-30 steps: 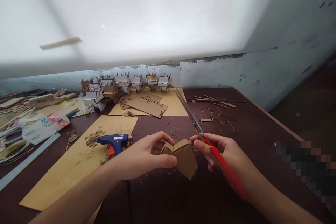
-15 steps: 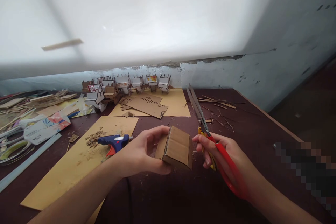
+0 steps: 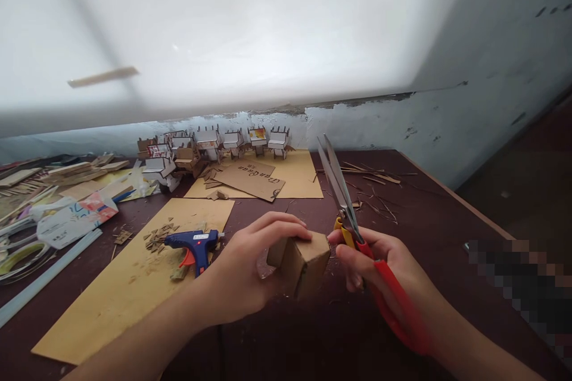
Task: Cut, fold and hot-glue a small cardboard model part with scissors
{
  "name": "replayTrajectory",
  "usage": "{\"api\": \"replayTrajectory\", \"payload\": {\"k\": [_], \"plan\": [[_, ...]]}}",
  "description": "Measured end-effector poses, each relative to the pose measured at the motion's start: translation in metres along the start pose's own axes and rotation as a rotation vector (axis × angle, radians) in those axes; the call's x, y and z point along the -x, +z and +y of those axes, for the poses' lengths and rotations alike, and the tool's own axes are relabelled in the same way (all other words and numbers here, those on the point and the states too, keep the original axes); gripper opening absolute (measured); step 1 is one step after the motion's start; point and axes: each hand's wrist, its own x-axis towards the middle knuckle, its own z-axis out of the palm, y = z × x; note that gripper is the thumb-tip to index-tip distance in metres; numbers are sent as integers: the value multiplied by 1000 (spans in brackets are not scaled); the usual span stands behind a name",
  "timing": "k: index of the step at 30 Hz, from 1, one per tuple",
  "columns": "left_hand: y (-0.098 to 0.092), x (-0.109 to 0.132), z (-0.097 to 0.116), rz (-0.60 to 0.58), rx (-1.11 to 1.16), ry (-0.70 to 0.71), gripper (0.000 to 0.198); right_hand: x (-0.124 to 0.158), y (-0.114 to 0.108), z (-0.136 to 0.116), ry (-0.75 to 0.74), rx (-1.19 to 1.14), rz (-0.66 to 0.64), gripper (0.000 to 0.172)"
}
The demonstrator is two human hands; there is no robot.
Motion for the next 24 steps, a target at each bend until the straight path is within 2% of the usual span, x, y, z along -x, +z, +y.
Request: {"api": "replayTrajectory", "payload": {"k": [3,7,13,19,24], "plan": [[4,2,-5,35,-189,139,55,3,-1,1,4,16,-27,33],[7,5,-8,68,-300,209,52,5,-2,0,-2,32,7,32],[6,11,-5,29,-553,284,59,3,-1,0,6,43,-1,34],[5,11,-6,36,-564,287,54,4,-2,0,-19,-8,-40,31],[4,10,-3,36,-551,287,54,3,0,0,-27,-58,-78,37]]}}
